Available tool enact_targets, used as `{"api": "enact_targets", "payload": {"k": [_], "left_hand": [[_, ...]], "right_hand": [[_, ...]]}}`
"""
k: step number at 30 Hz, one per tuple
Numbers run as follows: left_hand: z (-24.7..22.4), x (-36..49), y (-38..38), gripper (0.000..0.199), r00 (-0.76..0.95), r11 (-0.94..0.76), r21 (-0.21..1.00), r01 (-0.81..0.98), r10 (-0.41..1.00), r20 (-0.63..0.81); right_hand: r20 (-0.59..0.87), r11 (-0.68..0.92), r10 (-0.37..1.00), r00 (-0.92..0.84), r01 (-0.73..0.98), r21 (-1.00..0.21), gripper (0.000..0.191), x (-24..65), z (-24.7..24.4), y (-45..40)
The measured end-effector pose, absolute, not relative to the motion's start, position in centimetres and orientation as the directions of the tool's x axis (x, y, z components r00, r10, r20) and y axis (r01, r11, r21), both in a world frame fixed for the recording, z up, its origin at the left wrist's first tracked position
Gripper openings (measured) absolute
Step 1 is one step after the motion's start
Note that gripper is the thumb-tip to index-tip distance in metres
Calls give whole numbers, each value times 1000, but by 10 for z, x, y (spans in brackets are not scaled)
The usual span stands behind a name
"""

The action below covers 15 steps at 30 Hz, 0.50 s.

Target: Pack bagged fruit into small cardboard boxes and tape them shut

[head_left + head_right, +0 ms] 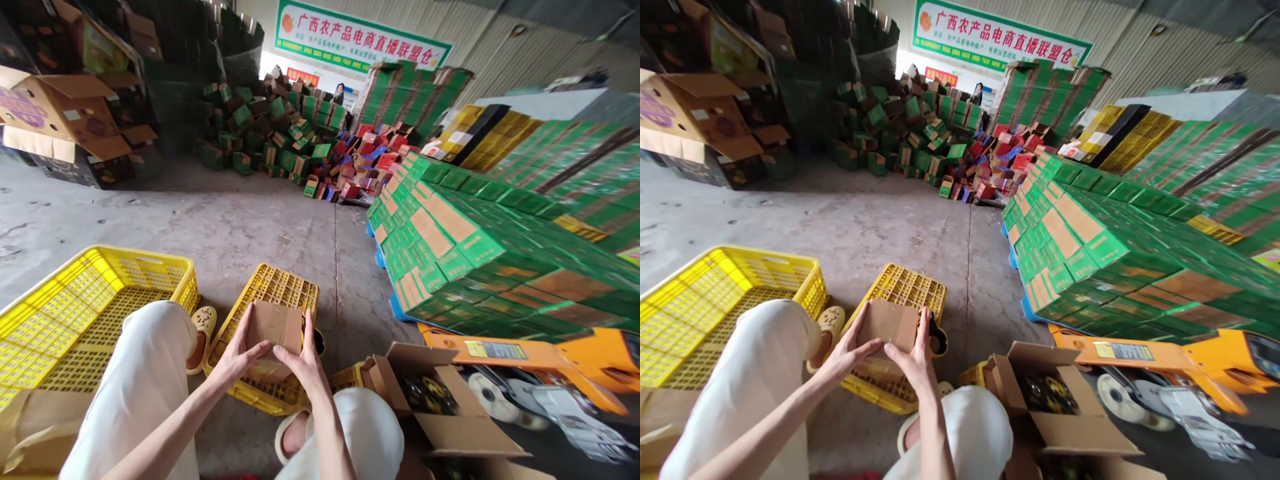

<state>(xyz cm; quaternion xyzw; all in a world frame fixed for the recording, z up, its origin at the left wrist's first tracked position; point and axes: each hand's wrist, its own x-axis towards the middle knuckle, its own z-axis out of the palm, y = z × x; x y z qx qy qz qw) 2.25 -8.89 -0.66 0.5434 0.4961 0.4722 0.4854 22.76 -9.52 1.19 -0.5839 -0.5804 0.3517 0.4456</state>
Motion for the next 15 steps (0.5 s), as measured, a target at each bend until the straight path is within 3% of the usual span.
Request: {"api": "enact_targets", "payload": {"k": [5,10,15], "left_hand": [[-6,8,-73,91,110,-35,997,68,994,28],[-8,17,-52,105,62,-79,991,107,995,73],[-7,24,-43,96,45,-103,991,88,994,99]], "right_hand": [[22,23,1000,-13,104,-994,110,218,34,-83],[64,58,998,28,181,-982,100,212,43,-89],[-5,-40,989,145,244,-969,102,208,33,-87]]}}
